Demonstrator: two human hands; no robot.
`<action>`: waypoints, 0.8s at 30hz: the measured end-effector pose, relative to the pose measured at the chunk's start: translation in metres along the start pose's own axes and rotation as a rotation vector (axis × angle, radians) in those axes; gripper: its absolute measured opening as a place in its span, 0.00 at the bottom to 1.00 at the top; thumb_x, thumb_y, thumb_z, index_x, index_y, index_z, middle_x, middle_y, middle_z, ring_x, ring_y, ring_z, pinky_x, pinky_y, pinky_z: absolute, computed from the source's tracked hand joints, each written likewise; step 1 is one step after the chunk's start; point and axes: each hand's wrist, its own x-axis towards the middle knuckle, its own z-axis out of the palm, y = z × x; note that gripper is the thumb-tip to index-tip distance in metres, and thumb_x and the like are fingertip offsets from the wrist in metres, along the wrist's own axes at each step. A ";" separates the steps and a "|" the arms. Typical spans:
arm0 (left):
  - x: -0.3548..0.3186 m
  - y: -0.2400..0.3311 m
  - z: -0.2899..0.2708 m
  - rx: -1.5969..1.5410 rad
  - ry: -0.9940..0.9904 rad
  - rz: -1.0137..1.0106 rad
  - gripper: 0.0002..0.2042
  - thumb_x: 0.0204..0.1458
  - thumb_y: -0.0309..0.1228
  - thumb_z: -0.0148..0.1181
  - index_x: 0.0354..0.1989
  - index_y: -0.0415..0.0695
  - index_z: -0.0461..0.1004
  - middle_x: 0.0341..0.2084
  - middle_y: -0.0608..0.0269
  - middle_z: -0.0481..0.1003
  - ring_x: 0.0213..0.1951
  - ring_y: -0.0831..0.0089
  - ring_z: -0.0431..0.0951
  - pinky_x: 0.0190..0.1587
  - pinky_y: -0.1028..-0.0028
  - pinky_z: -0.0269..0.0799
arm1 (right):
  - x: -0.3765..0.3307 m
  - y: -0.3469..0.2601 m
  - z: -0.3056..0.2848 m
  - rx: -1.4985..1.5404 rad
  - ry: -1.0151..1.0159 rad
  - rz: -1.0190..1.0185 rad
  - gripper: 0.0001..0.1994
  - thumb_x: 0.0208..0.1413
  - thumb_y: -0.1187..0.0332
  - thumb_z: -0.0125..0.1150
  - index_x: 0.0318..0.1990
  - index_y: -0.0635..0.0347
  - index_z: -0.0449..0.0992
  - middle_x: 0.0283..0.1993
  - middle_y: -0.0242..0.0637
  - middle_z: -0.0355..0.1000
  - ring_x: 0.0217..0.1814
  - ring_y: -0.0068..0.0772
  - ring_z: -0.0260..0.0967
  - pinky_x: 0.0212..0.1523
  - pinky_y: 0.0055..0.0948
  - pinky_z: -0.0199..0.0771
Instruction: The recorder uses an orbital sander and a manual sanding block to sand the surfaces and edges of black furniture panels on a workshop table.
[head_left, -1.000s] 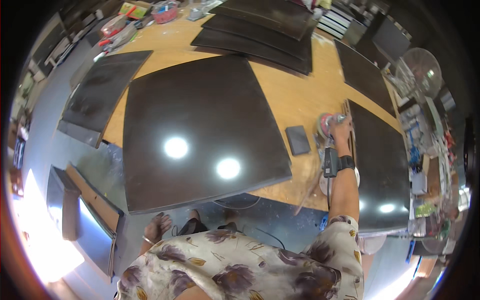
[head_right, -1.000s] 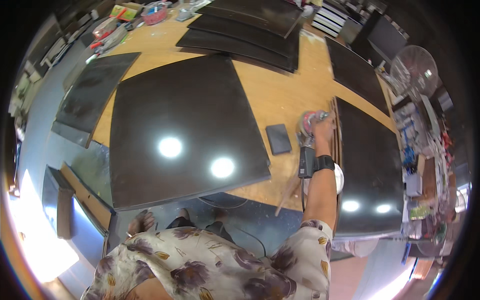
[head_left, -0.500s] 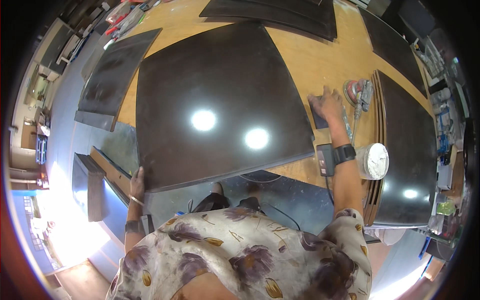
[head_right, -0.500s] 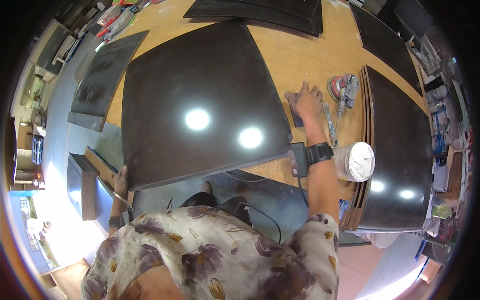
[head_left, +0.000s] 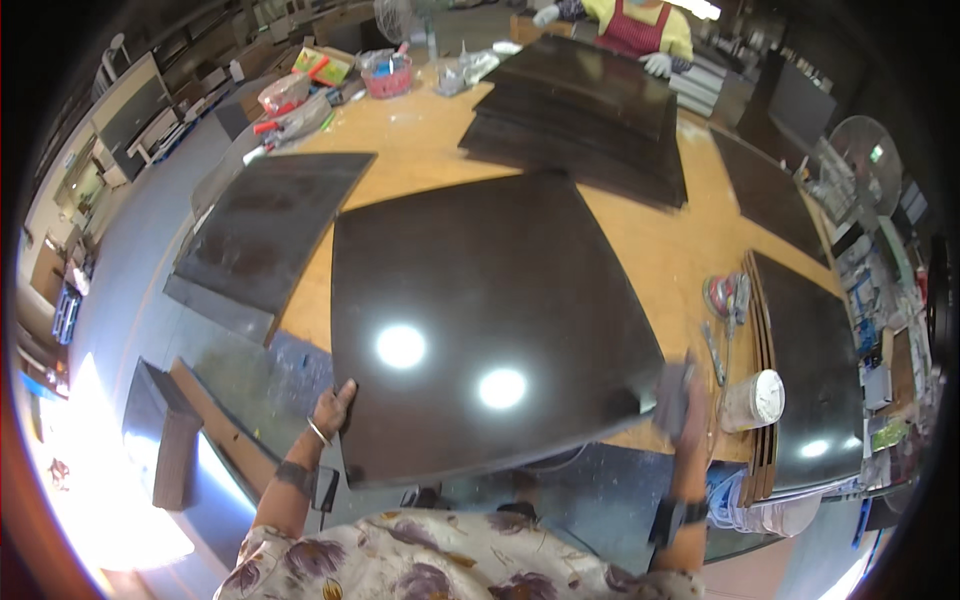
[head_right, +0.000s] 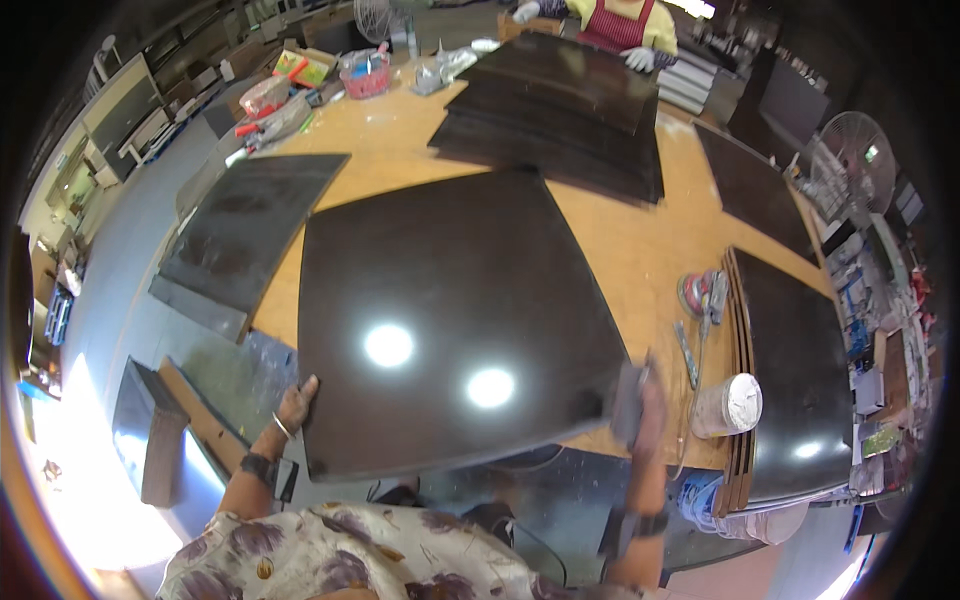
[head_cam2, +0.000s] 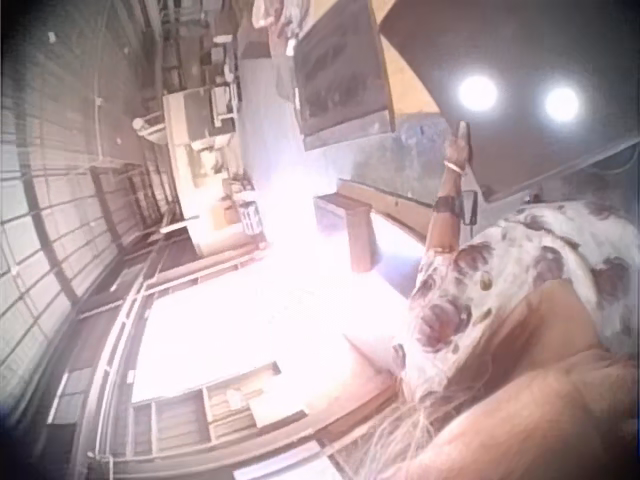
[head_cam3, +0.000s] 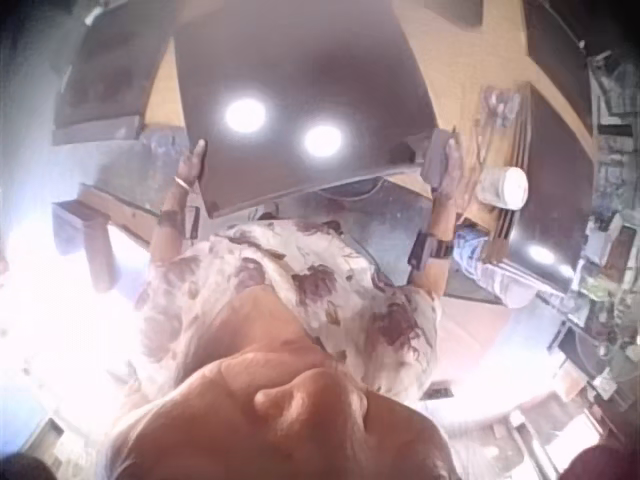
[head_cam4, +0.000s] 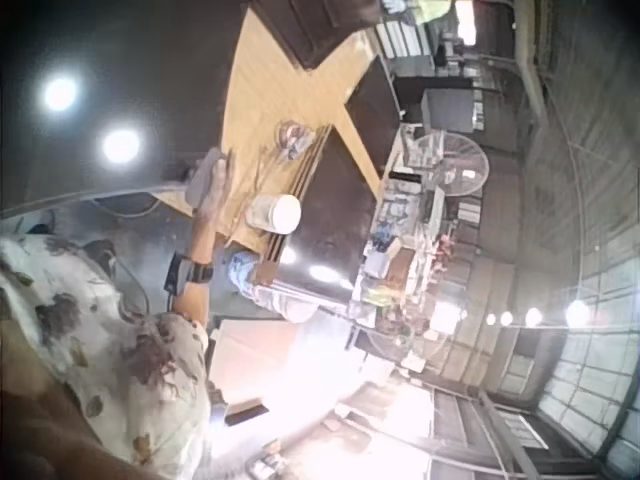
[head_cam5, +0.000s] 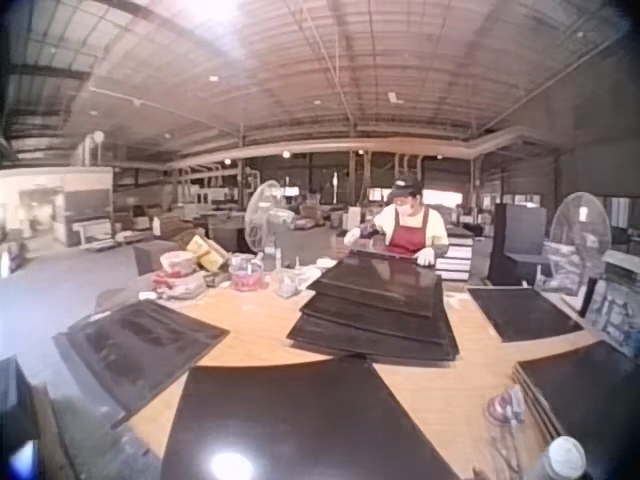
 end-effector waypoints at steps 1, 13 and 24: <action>0.006 -0.002 -0.001 -0.137 -0.061 0.093 0.32 0.52 0.52 0.51 0.44 0.26 0.67 0.38 0.43 0.74 0.43 0.59 0.74 0.47 0.67 0.67 | -0.030 0.007 0.010 -0.066 0.027 0.116 0.23 0.58 0.57 0.44 0.56 0.61 0.61 0.36 0.35 0.68 0.34 0.26 0.67 0.32 0.24 0.71; 0.006 0.007 -0.005 -1.006 -0.483 -0.158 0.19 0.49 0.37 0.62 0.40 0.33 0.68 0.33 0.57 0.74 0.34 0.68 0.76 0.36 0.72 0.76 | -0.164 0.135 0.133 0.366 0.121 0.243 0.26 0.53 0.48 0.51 0.51 0.59 0.62 0.43 0.43 0.64 0.37 0.40 0.68 0.33 0.39 0.75; -0.038 -0.014 0.003 -0.941 -0.599 -0.222 0.15 0.53 0.32 0.57 0.44 0.34 0.67 0.38 0.56 0.73 0.38 0.68 0.75 0.43 0.70 0.74 | -0.201 0.131 0.108 0.831 -0.006 0.314 0.28 0.52 0.45 0.48 0.50 0.59 0.63 0.40 0.41 0.65 0.35 0.39 0.65 0.30 0.36 0.71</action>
